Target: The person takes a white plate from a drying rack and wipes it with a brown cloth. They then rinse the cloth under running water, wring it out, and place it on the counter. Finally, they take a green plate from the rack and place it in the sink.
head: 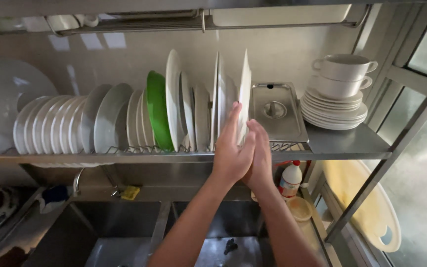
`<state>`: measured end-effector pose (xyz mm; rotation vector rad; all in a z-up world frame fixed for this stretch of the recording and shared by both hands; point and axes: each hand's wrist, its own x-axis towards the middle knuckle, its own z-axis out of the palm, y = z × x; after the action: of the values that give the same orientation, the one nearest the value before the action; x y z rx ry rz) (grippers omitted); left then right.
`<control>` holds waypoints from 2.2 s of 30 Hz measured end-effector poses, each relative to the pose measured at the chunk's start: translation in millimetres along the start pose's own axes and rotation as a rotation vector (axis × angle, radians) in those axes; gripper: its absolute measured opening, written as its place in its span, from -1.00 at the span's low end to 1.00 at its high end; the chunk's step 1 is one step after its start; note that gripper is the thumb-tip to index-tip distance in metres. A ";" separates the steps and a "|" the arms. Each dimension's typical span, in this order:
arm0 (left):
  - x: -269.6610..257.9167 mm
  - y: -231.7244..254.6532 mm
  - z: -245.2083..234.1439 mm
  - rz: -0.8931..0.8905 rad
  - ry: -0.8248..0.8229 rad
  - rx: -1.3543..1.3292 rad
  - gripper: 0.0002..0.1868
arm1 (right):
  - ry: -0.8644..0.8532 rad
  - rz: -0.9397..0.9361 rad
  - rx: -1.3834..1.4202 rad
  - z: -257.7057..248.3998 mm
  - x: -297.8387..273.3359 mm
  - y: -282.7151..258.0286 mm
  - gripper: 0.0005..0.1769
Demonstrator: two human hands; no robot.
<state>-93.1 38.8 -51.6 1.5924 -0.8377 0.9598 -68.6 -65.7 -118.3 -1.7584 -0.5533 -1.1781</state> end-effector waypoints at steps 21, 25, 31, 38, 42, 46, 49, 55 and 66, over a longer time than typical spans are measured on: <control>-52.7 -24.7 -148.7 -0.085 0.191 0.003 -0.60 | 0.043 -0.082 0.152 89.9 -23.7 -110.9 -0.35; -54.9 -35.5 -183.4 -0.013 0.092 -0.012 -0.57 | 0.061 -0.059 0.039 130.2 -31.3 -131.7 -0.34; -43.0 -77.4 -206.2 -0.068 0.098 0.036 -0.55 | 0.077 -0.076 -0.034 156.6 -35.3 -141.1 -0.33; 3.9 -116.9 -177.6 -0.294 0.071 0.106 -0.52 | 0.085 -0.078 -0.065 159.1 -31.3 -138.8 -0.41; 4.2 -144.2 -155.7 -0.301 0.153 0.001 -0.76 | 0.079 -0.084 -0.073 156.6 -24.9 -135.9 -0.44; 16.4 -118.4 -161.7 -0.501 0.136 -0.013 -0.79 | 0.072 -0.104 -0.083 154.8 -19.5 -138.1 -0.44; 13.5 -118.8 -170.1 -0.244 0.233 -0.005 -0.82 | 0.070 -0.098 -0.075 152.8 -17.0 -139.5 -0.45; -15.4 -76.5 -212.9 -0.311 0.214 -0.384 -0.83 | 0.071 -0.086 0.028 156.0 -17.8 -151.0 -0.44; -67.4 -6.7 -270.6 -0.178 0.107 -0.176 -0.74 | 0.064 -0.144 0.048 172.4 -30.1 -205.9 -0.41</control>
<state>-161.6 307.7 -79.8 1.4257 -0.6751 0.8139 -156.2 186.3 -75.2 -1.6569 -0.6735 -1.3045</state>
